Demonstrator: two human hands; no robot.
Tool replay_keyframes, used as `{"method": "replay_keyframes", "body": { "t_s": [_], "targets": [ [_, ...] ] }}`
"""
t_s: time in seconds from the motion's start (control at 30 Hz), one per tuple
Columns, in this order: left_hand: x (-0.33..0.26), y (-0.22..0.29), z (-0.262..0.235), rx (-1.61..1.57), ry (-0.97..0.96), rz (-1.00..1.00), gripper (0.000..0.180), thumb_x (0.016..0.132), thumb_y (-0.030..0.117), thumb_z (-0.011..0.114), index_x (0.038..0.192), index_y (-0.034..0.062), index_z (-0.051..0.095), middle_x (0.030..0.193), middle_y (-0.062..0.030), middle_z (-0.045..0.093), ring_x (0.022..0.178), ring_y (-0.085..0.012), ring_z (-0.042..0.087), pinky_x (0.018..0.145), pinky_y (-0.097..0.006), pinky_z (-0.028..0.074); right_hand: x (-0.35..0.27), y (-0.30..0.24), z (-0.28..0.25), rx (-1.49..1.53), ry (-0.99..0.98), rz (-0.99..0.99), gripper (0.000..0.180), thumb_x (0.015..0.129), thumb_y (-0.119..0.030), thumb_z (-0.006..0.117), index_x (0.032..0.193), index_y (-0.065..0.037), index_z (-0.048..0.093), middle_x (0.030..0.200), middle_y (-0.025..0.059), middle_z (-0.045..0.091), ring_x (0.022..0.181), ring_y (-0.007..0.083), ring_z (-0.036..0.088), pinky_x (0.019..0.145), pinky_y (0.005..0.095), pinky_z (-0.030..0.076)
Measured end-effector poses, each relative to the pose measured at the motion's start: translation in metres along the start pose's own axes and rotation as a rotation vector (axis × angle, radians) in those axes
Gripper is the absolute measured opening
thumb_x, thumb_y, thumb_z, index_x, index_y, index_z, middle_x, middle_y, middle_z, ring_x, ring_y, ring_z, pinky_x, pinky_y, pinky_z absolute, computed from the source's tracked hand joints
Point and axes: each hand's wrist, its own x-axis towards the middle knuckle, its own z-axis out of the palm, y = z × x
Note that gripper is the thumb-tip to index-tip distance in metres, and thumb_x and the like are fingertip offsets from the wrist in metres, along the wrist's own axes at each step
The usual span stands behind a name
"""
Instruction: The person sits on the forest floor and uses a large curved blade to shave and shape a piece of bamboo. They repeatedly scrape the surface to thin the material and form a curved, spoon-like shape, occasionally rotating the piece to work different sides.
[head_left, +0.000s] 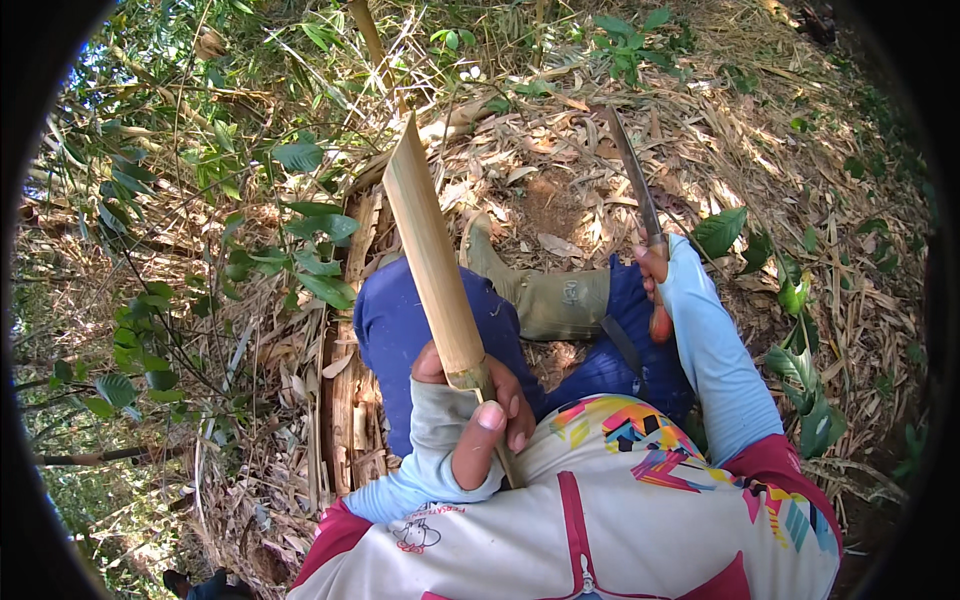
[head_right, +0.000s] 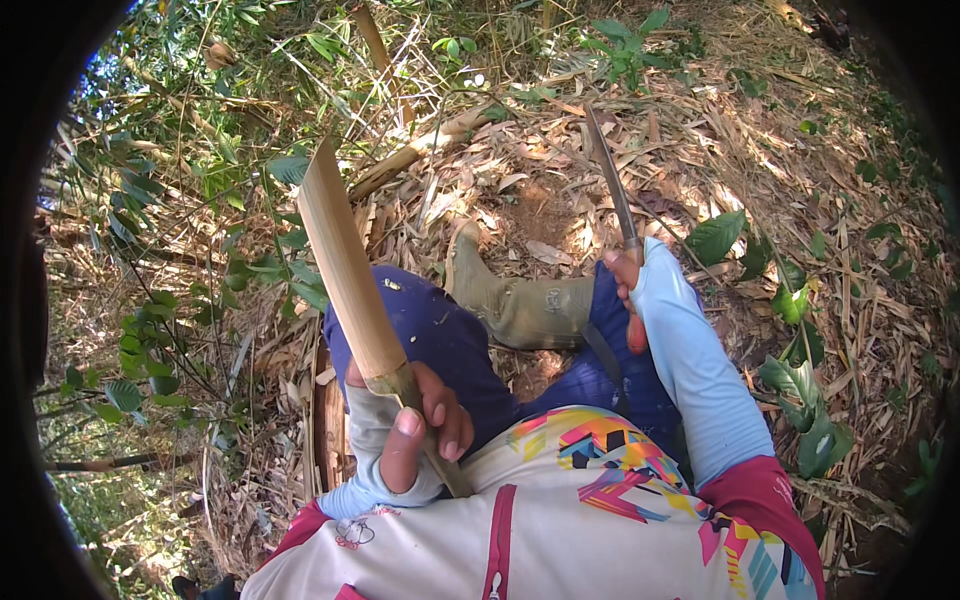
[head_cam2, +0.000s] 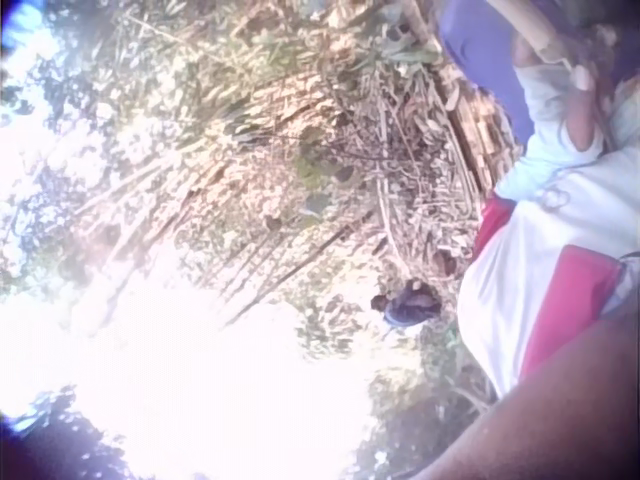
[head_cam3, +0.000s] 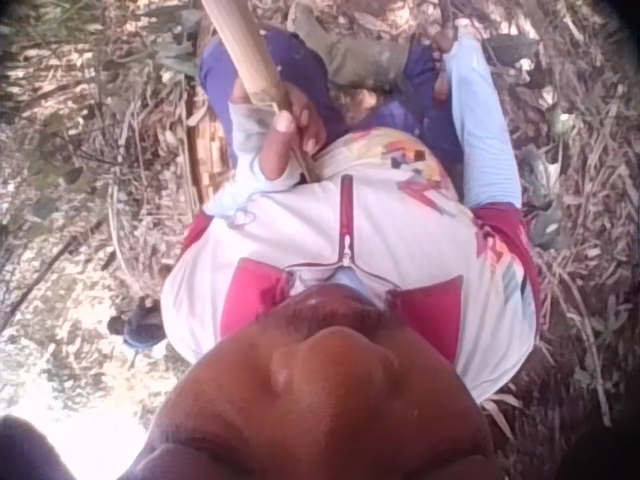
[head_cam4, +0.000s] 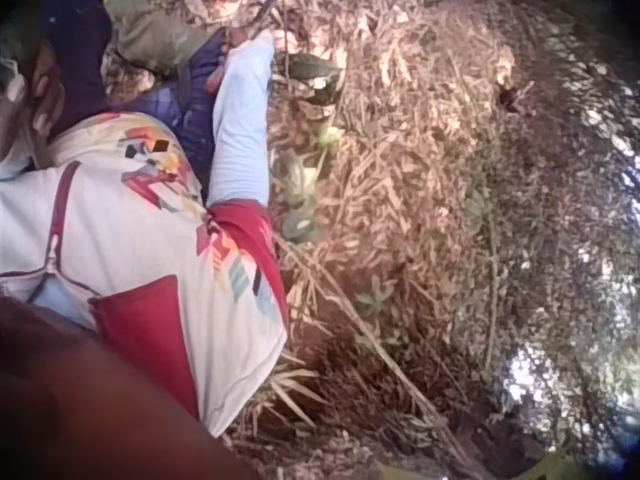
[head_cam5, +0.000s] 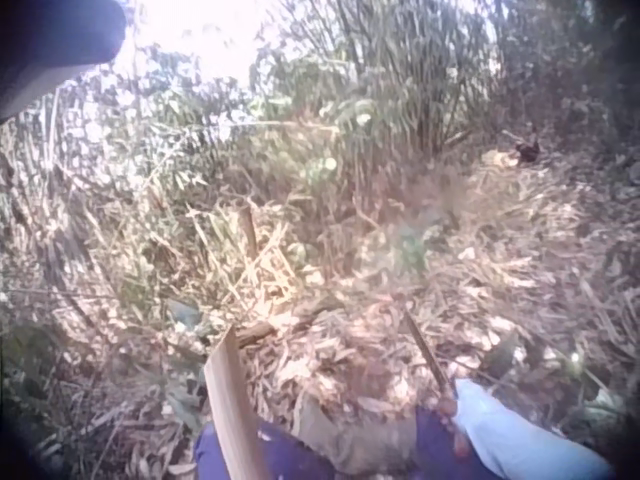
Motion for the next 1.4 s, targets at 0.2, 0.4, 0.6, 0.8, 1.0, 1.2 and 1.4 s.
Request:
{"method": "replay_keyframes", "body": {
  "t_s": [0.2, 0.4, 0.6, 0.8, 1.0, 1.2, 1.4],
  "targets": [
    [0.006, -0.001, 0.003, 0.105, -0.008, -0.005, 0.059, 0.094, 0.017, 0.058, 0.141, 0.0229, 0.022, 0.084, -0.0099, 0.048, 0.053, -0.0150, 0.050, 0.050, -0.031, 0.045, -0.060, -0.060, 0.027, -0.195, 0.012, -0.532, 0.053, 0.082, -0.006, 0.071, 0.130, -0.003, 0.049, 0.076, -0.0020, 0.055, 0.070, 0.0060, 0.052, 0.066, 0.0235, 0.044],
    [0.005, 0.002, 0.003, 0.117, -0.013, 0.009, 0.056, 0.095, 0.020, 0.058, 0.139, 0.0211, 0.023, 0.083, -0.0101, 0.047, 0.053, -0.0146, 0.049, 0.051, -0.031, 0.045, -0.088, -0.101, 0.050, -0.352, -0.076, -0.832, 0.031, 0.080, -0.007, 0.072, 0.110, -0.005, 0.064, 0.079, 0.0053, 0.062, 0.070, 0.0151, 0.059, 0.068, 0.0279, 0.048],
    [0.001, 0.005, -0.002, 0.181, 0.022, -0.147, 0.056, 0.094, 0.023, 0.062, 0.136, 0.0118, 0.027, 0.083, -0.0087, 0.050, 0.055, -0.0146, 0.052, 0.051, -0.030, 0.046, -0.112, -0.143, 0.064, -0.924, -0.301, -1.093, 0.020, 0.067, -0.017, 0.071, 0.085, -0.012, 0.066, 0.068, 0.0077, 0.062, 0.066, 0.0293, 0.063, 0.060, 0.0440, 0.044],
    [0.003, 0.011, 0.003, 0.225, 0.011, -0.024, 0.052, 0.093, 0.010, 0.055, 0.136, 0.0054, 0.026, 0.084, -0.0107, 0.051, 0.054, -0.0150, 0.052, 0.049, -0.029, 0.046, -0.117, -0.145, 0.077, -1.067, -0.389, -1.225, 0.015, 0.068, -0.024, 0.066, 0.078, -0.014, 0.062, 0.058, 0.0051, 0.056, 0.059, 0.0267, 0.061, 0.053, 0.0484, 0.035],
    [0.000, 0.010, -0.002, 0.258, -0.004, -0.016, 0.054, 0.093, 0.007, 0.053, 0.138, 0.0056, 0.023, 0.085, -0.0109, 0.052, 0.055, -0.0133, 0.052, 0.049, -0.027, 0.046, -0.119, -0.149, 0.083, -1.114, -0.453, -1.215, 0.016, 0.070, -0.025, 0.064, 0.081, -0.013, 0.062, 0.056, 0.0049, 0.055, 0.057, 0.0267, 0.061, 0.052, 0.0488, 0.036],
    [-0.002, 0.020, 0.005, 0.274, 0.055, -0.107, 0.051, 0.093, 0.018, 0.060, 0.133, -0.0001, 0.033, 0.083, -0.0065, 0.057, 0.063, -0.0091, 0.055, 0.059, -0.023, 0.047, -0.118, -0.146, 0.083, -1.153, -0.420, -1.236, 0.018, 0.072, -0.026, 0.063, 0.084, -0.013, 0.063, 0.055, 0.0052, 0.055, 0.058, 0.0276, 0.061, 0.055, 0.0492, 0.037],
    [-0.006, 0.017, -0.005, 0.343, 0.006, -0.137, 0.043, 0.093, 0.018, 0.060, 0.126, -0.0008, 0.040, 0.074, -0.0026, 0.056, 0.063, -0.0086, 0.055, 0.060, -0.023, 0.045, -0.115, -0.150, 0.084, -1.195, -0.400, -1.230, 0.018, 0.074, -0.026, 0.061, 0.085, -0.012, 0.064, 0.058, 0.0057, 0.056, 0.058, 0.0287, 0.061, 0.056, 0.0479, 0.038]
  ]
}}
